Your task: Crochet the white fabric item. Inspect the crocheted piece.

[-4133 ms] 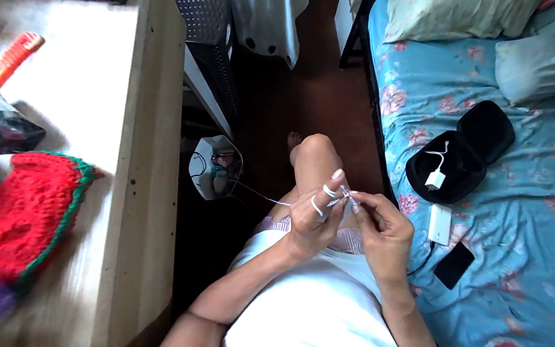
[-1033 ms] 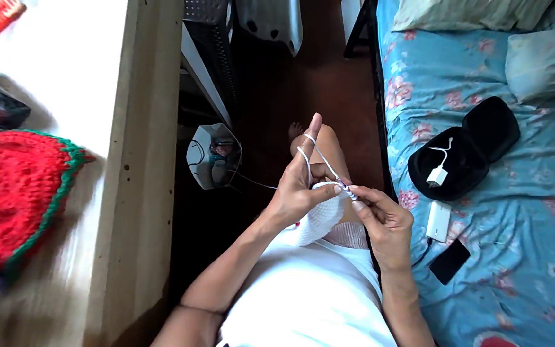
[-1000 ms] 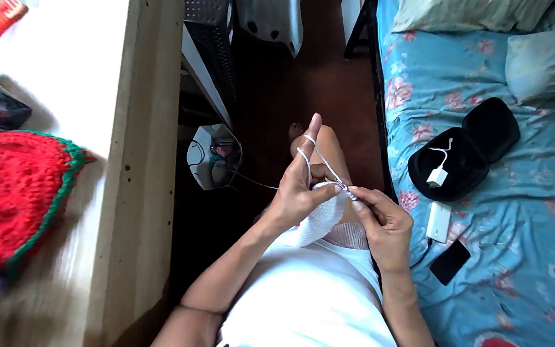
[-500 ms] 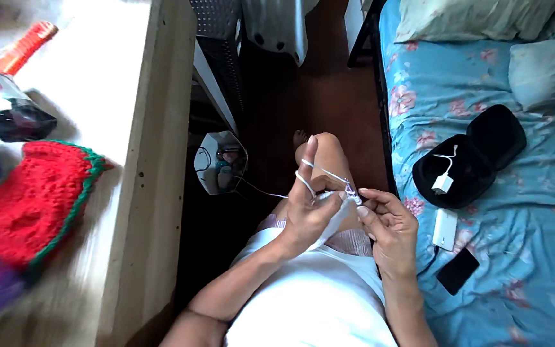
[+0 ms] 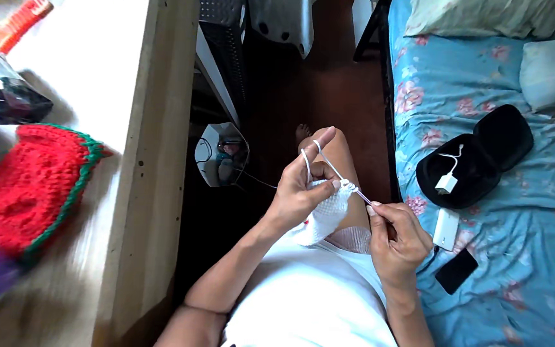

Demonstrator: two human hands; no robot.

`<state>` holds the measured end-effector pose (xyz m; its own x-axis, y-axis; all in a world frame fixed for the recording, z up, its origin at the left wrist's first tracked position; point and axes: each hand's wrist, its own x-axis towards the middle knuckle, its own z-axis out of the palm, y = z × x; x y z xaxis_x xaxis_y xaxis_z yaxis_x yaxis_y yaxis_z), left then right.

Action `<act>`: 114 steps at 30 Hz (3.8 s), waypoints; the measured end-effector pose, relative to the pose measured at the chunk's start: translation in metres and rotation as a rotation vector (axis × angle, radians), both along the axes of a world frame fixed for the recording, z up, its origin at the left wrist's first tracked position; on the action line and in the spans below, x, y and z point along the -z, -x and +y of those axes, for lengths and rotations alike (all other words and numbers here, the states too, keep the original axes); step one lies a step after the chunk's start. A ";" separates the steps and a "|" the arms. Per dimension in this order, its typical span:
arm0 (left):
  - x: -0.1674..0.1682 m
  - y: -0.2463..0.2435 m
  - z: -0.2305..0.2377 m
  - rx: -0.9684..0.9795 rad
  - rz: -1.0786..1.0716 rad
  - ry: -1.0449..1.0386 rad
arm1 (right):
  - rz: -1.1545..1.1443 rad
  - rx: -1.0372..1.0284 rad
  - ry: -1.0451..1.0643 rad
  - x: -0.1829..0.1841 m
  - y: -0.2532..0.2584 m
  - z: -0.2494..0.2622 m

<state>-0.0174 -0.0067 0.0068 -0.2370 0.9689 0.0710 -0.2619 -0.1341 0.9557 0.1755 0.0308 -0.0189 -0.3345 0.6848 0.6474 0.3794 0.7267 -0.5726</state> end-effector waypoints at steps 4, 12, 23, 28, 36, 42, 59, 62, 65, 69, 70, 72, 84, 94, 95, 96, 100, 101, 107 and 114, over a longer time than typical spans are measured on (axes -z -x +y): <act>0.001 0.011 0.000 0.090 -0.119 0.067 | -0.002 -0.041 0.009 -0.001 -0.002 0.001; 0.004 0.020 0.000 0.209 -0.301 0.126 | 0.024 -0.121 0.025 0.000 -0.006 0.002; -0.001 0.015 -0.001 0.197 -0.237 0.113 | 0.121 -0.176 0.141 0.001 -0.006 0.003; -0.005 0.014 -0.001 0.200 -0.159 0.119 | 0.171 -0.193 0.222 0.001 -0.007 0.002; 0.000 -0.009 -0.001 0.004 0.227 -0.127 | 0.283 -0.234 0.440 -0.008 -0.002 -0.002; 0.036 -0.045 0.002 -0.280 0.370 -0.447 | 0.191 -0.138 0.520 -0.028 0.009 -0.003; 0.000 -0.018 -0.001 -0.105 -0.047 -0.103 | 0.031 0.040 0.010 -0.005 0.004 -0.007; -0.002 -0.010 -0.001 -0.071 -0.085 -0.087 | 0.013 0.032 -0.011 -0.005 0.004 -0.006; -0.003 0.002 -0.001 0.002 -0.150 0.000 | 0.012 -0.005 -0.026 -0.004 0.002 -0.005; -0.001 0.013 -0.002 0.109 -0.279 0.046 | 0.022 -0.061 -0.022 -0.003 0.001 -0.005; -0.001 0.013 -0.002 0.127 -0.305 0.044 | 0.028 -0.073 -0.016 -0.003 0.001 -0.005; 0.000 0.015 -0.002 0.150 -0.347 0.044 | 0.042 -0.099 -0.006 -0.003 -0.001 -0.004; -0.004 0.014 -0.004 0.162 -0.311 0.052 | 0.083 -0.137 0.037 -0.001 -0.005 -0.003; -0.005 0.009 -0.004 0.139 -0.210 0.030 | 0.178 -0.197 0.140 0.000 -0.004 -0.003; -0.004 0.008 -0.004 0.148 -0.208 0.033 | 0.206 -0.216 0.187 0.000 -0.004 -0.003; -0.004 0.007 -0.004 0.155 -0.207 0.041 | 0.237 -0.230 0.238 0.000 -0.003 -0.003; -0.004 0.007 -0.003 0.162 -0.239 0.067 | 0.358 -0.270 0.420 0.001 -0.002 -0.002; -0.004 0.007 -0.002 0.161 -0.245 0.075 | 0.385 -0.282 0.457 0.002 -0.001 -0.002; -0.001 0.006 -0.001 0.181 -0.281 0.058 | 0.581 -0.373 0.791 0.001 0.002 -0.003; 0.002 -0.011 0.001 0.182 -0.097 0.067 | 0.687 -0.554 1.082 -0.007 0.010 0.000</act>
<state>-0.0063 -0.0059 0.0048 -0.0600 0.9982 -0.0093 -0.3671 -0.0134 0.9301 0.1657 0.0313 -0.0118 -0.5583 0.8291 0.0315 -0.3909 -0.2293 -0.8914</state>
